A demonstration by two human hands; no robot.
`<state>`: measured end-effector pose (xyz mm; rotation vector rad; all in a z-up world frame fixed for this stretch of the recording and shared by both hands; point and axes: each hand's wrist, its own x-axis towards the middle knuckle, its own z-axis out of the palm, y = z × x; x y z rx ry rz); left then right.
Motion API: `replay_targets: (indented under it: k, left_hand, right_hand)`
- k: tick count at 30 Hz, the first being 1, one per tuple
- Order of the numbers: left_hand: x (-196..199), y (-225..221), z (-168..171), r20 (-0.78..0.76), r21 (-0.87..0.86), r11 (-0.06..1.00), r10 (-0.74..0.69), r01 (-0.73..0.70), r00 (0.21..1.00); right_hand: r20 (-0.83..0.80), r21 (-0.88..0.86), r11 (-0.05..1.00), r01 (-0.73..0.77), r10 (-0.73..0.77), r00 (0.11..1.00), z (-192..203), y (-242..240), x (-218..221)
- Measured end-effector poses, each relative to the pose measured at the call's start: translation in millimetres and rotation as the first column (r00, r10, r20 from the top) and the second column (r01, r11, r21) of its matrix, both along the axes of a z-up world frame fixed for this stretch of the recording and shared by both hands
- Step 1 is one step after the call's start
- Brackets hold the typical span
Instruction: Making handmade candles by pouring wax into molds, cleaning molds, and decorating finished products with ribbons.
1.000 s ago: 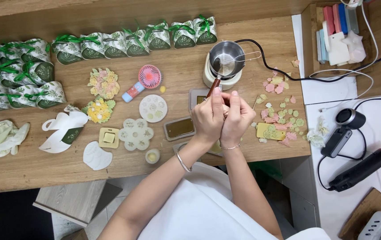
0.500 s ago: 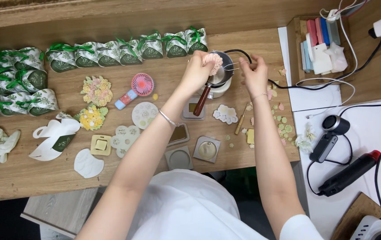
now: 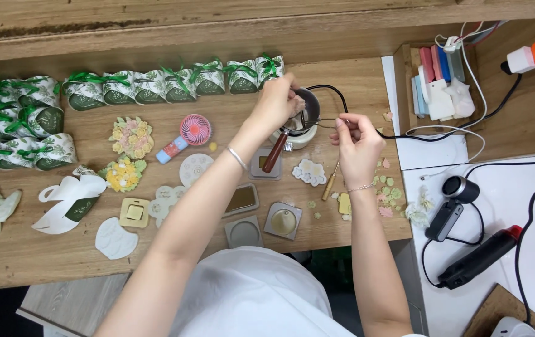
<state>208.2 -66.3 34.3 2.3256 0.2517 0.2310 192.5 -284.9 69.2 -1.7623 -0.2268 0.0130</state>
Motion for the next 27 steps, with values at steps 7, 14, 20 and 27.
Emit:
replay_targets:
  k: [7, 14, 20, 27]
  left_hand:
    - [-102, 8, 51, -0.071, -0.336, 0.928, 0.144, -0.16, 0.987]
    - [-248, 40, 9, -0.317, -0.38, 0.836, 0.283, -0.395, 0.905]
    - [-332, 57, -4, -0.387, -0.402, 0.723, 0.423, -0.562, 0.82]
    - [-372, 64, -24, -0.286, -0.586, 0.63, 0.427, -0.509, 0.858]
  right_hand:
    - [0.18, 0.017, 1.0, -0.019, 0.016, 0.983, 11, 3, 12]
    - [0.344, -0.061, 0.993, -0.104, 0.119, 0.931, 8, 22, 29]
    - [0.436, -0.356, 0.914, -0.192, 0.344, 0.832, -17, 34, 33]
    - [0.338, -0.425, 0.889, -0.169, 0.329, 0.882, -10, 18, -22]
